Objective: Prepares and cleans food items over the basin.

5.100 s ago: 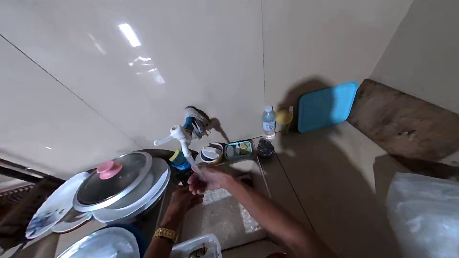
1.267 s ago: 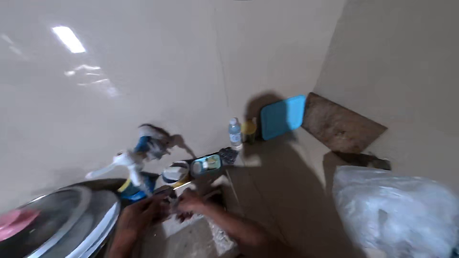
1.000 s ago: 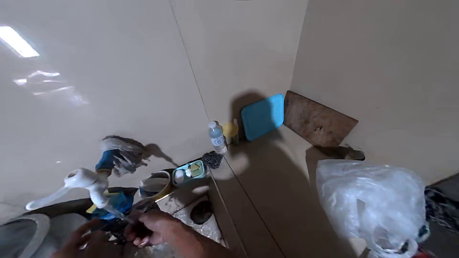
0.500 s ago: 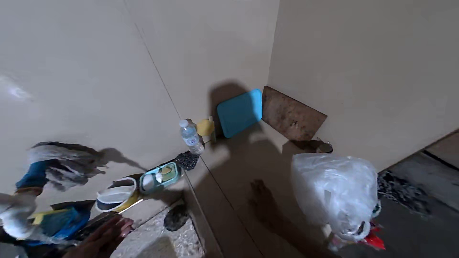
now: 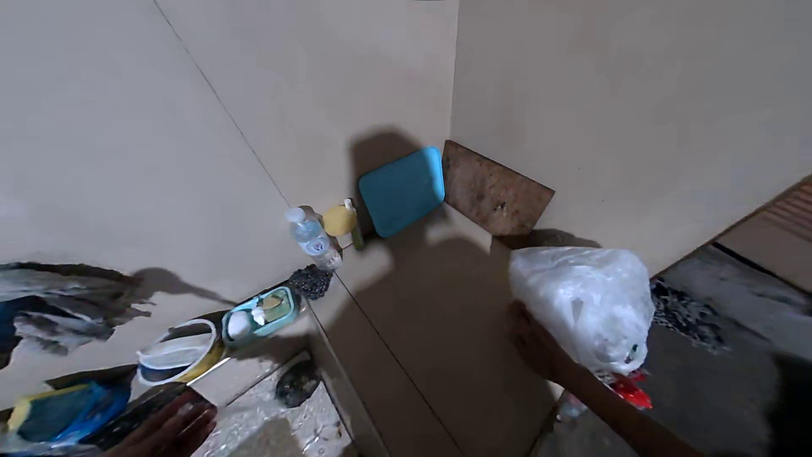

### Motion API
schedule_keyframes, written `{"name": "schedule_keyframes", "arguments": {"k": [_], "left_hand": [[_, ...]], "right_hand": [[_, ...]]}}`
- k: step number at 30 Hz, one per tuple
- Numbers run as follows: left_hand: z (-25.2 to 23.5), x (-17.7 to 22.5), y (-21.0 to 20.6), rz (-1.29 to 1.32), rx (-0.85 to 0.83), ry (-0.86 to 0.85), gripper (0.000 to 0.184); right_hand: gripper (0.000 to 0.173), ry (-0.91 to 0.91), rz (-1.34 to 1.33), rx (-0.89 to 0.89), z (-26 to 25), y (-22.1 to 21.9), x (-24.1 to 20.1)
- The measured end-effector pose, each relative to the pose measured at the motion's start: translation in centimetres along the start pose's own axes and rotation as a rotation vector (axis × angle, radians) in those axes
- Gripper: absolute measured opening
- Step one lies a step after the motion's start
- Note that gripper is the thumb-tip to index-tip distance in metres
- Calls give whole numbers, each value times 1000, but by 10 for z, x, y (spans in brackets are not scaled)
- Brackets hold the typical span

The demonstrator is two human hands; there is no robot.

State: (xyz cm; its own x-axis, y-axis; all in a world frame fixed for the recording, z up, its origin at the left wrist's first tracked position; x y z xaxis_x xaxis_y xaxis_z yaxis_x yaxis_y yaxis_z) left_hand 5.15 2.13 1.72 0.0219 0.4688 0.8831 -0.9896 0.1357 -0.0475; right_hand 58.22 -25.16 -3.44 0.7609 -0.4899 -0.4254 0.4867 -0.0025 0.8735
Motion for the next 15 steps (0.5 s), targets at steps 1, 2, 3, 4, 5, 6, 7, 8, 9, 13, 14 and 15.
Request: {"name": "schedule_keyframes", "arguments": {"k": [1,2,3,4,5,6,7,8,9,13,14,15], "left_hand": [[1,1,2,10,-4,-18,36],[2,2,4,19,-5,-29,36],[2,2,6,30,12,-37,36],[2,1,7,48,44,-48,34],[3,1,9,55,65,-62,33],[5,2,8,46,77,-84,32],[7,3,9,26,83,-103,31],[9,5,8,16,102,-109,30],[12,7,8,7,123,-107,30],[22,13,5,-19,186,-88,32],[25,13,4,-31,192,-89,33],[30,14,3,-60,188,-72,34]], "right_hand": [[60,10,34,-21,2,-2,-3],[60,56,64,-43,8,-8,-8],[60,148,74,-23,17,-20,-12],[58,257,73,9,28,-37,-14],[56,344,92,9,39,-53,-14],[56,406,141,4,50,-67,-13],[62,416,204,-16,59,-79,-12],[71,404,249,-44,67,-88,-12],[79,423,283,-11,75,-98,-13],[81,658,371,85,78,-130,-48],[79,705,365,94,66,-136,-62],[77,739,331,36,50,-140,-81]]}}
Point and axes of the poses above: each hand's wrist, its own z-axis away from the middle knuckle, its own y-axis out of the back of the hand, x = y × z, the point moved 1 cm from there along -z, towards the middle knuckle, and after that the axes turned 3 degrees about z, right-handed, at the moved point
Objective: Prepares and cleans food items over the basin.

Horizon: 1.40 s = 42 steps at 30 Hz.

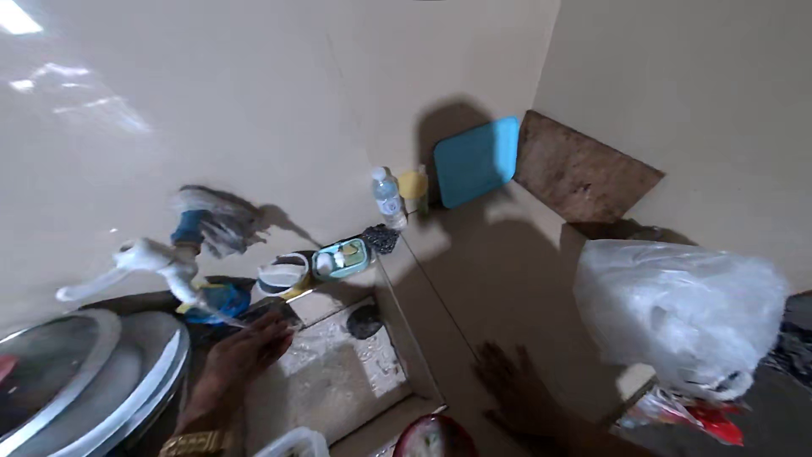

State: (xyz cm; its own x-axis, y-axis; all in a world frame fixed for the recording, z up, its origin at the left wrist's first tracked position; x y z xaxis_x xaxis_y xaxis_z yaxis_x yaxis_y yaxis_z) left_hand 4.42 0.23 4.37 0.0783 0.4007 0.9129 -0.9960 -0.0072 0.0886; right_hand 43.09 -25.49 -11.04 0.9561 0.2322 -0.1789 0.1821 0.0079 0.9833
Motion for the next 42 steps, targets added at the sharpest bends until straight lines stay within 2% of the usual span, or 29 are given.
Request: {"name": "schedule_keyframes", "arguments": {"k": [4,5,8,10,12,14,17,20,23,25,28,30,32,38,42], "left_hand": [[20,4,-7,-143,39,73,32],[23,2,-8,-158,37,82,33],[33,3,-12,-190,44,88,37],[43,11,-11,-352,72,76,36],[52,23,-2,-603,90,-40,33],[62,36,10,-794,139,-241,32],[84,70,14,-869,359,-460,36],[98,105,17,-870,523,-646,45],[97,139,21,-887,506,-803,54],[89,156,20,-922,415,-803,57],[79,172,12,-1058,256,-651,50],[71,173,14,-1125,243,-615,38],[65,172,23,-1108,284,-599,37],[42,163,46,-899,175,-647,32],[28,160,54,-773,121,-664,33]], "right_hand": [[71,48,-154,-179,-123,-2,-25],[70,38,-182,-170,-152,-5,-33],[71,18,-188,2,-226,-22,-56],[73,21,-210,-16,-263,-23,-78],[62,46,-295,-24,-288,1,-115],[46,32,-485,-152,-305,39,-155],[28,-11,-791,-245,-335,62,-199],[24,17,-928,-288,-354,65,-234],[22,40,-1105,-306,-364,60,-255],[26,5,-1352,-358,-360,59,-264],[31,-154,-1616,-383,-351,57,-268],[29,-236,-1612,-378,-342,60,-265],[30,-264,-1544,-346,-338,67,-259],[29,-239,-1418,-415,-337,85,-250],[31,-269,-1403,-271,-336,95,-245]]}}
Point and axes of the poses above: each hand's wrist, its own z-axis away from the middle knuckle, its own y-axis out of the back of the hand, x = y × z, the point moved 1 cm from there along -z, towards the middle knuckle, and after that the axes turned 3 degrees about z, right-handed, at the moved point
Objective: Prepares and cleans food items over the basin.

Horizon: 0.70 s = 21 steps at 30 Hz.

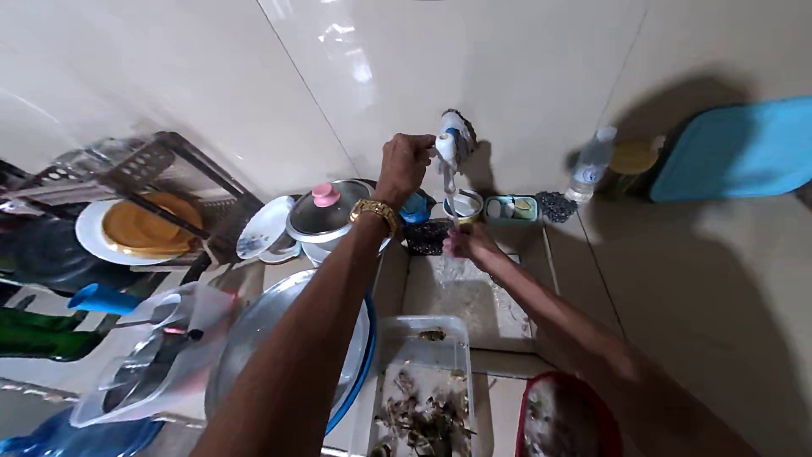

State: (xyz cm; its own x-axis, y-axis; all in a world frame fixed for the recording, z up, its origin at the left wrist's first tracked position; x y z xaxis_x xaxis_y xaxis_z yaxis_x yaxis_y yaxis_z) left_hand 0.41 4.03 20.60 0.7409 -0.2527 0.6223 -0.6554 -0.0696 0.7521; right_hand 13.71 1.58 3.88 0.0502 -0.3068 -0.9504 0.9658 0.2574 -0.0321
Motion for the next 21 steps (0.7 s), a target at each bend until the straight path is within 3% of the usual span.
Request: {"name": "schedule_keyframes", "arguments": {"k": [7,14,18,20,21], "left_hand": [[-15,-14,1,38,30,17,32],[-20,-17,9,-102,57,10,28],[-5,-9,2,-16,217,67,66],[15,-3,0,9,294,67,77],[31,-2,-2,13,308,45,78]], "right_hand": [[31,100,430,-74,18,12,-7],[24,256,350,-173,81,20,-49],[30,423,257,-348,95,37,-52],[33,325,103,-483,85,41,-25],[30,240,142,-426,80,40,-4]]}}
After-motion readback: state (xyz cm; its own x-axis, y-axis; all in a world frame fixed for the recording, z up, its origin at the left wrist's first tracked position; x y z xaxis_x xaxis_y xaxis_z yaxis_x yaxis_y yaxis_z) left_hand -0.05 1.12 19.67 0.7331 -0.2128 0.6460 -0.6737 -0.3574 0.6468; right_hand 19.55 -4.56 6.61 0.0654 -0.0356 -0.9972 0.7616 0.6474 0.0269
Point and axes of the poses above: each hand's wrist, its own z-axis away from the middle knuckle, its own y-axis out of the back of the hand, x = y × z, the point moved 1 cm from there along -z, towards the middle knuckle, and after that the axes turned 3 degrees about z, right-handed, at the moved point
